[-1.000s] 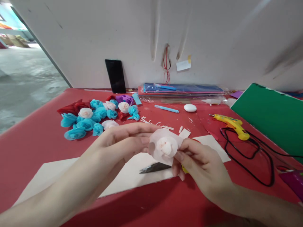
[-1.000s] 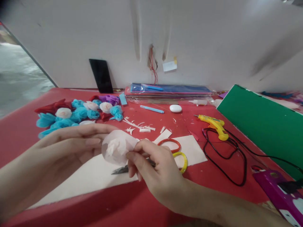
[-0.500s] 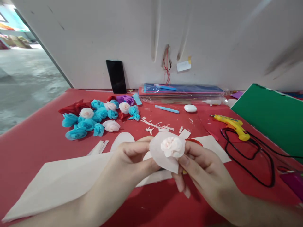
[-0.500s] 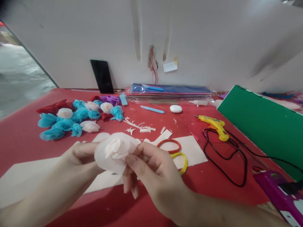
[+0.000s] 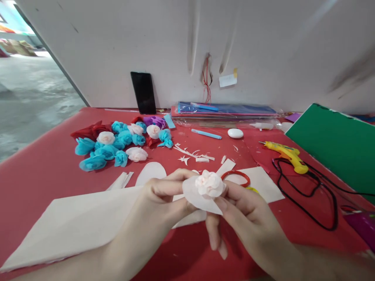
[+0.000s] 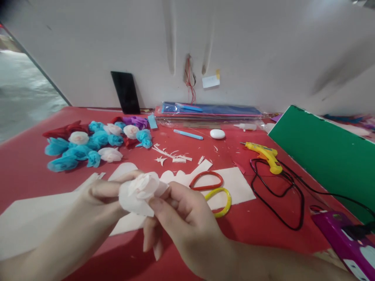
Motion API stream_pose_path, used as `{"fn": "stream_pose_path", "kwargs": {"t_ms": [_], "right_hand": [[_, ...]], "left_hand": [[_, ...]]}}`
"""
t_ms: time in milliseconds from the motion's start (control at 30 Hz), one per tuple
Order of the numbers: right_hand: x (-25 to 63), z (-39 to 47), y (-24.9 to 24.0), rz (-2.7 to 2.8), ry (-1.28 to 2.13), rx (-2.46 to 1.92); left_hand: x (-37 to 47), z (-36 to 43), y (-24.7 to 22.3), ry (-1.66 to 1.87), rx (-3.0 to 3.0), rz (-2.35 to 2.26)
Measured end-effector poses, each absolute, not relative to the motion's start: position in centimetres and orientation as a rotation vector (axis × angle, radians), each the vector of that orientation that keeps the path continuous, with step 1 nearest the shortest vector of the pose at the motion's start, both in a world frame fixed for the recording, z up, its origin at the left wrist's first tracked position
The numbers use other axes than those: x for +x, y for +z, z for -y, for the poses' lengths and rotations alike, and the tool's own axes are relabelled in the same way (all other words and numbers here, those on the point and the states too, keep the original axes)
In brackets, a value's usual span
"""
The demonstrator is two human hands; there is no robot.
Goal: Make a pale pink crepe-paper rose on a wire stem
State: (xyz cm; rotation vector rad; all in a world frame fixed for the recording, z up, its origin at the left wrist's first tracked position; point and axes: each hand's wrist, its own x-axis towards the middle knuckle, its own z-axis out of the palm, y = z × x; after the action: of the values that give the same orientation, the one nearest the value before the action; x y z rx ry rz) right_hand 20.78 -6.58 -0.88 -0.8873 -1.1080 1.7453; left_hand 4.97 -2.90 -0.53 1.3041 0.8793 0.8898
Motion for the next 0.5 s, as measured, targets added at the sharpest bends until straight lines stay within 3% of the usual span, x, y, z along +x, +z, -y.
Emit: {"fn": "stream_pose_path", "kwargs": {"t_ms": [500], "right_hand": [[20.69, 6.69, -1.04, 1.012, 1.835, -0.858]], "left_hand": [[4.92, 3.26, -0.88, 0.895, 1.278, -0.838]]}}
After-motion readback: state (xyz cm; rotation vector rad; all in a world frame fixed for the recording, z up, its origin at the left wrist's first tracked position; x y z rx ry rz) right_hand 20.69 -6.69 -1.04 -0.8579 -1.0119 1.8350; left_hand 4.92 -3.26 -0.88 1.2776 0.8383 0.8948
